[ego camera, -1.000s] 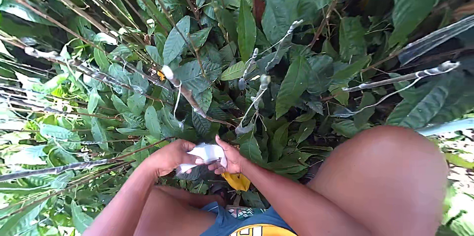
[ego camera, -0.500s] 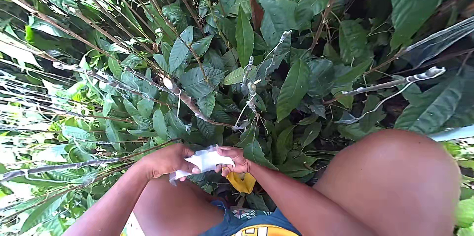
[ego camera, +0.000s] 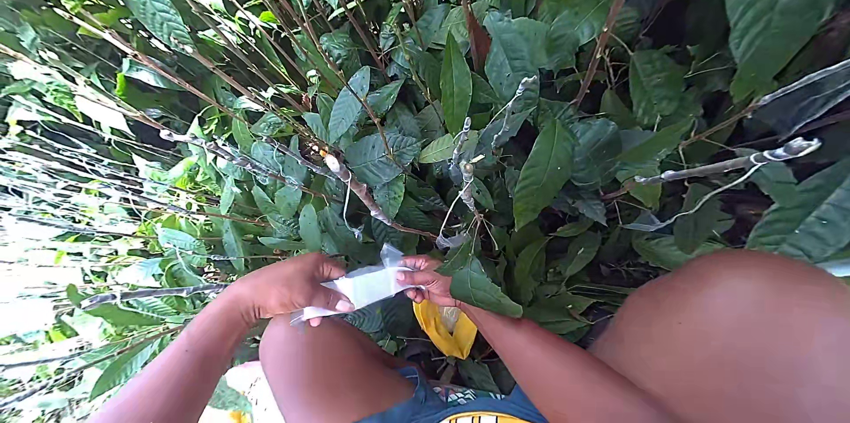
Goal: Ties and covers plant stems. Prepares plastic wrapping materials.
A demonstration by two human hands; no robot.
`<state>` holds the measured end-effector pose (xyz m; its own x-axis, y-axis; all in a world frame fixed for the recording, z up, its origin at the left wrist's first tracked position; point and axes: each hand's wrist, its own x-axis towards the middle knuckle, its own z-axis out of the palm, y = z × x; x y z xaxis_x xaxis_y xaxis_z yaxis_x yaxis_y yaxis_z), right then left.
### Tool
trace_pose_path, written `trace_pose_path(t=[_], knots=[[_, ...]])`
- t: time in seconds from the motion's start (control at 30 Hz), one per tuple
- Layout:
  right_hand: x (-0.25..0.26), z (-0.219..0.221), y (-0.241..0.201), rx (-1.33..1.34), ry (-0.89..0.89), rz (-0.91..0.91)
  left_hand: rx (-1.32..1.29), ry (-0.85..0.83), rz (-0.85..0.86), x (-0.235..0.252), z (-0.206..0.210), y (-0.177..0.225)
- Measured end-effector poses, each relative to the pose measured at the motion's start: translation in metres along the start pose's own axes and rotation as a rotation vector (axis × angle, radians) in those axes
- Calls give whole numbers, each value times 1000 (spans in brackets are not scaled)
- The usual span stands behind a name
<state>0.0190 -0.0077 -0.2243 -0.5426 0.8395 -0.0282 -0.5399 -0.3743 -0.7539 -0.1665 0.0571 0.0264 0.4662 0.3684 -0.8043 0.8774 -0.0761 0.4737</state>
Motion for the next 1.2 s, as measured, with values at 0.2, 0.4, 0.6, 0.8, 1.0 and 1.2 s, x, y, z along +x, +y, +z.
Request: trace_pose_path(t=[0.2,0.4,0.6,0.8,1.0,1.2], knots=[[-3,5,-24,-455,192,266,359,49,-106,-14,-4,9],[-2,16,-63,-1097,180,278,646,-3,-211,-13,3,16],[-3,76,-64,-1074,-177,-298,705,-119,-43,-18,13,19],[-9,92,-64,-822,-193,-142,477,175,117,-27,1,-14],[-12,97,-75,-142,192,-66,-457,1070,555,-5,85,-87],[-23,121,-66,-251,341,108,-1262,643,718,79,199,-75]])
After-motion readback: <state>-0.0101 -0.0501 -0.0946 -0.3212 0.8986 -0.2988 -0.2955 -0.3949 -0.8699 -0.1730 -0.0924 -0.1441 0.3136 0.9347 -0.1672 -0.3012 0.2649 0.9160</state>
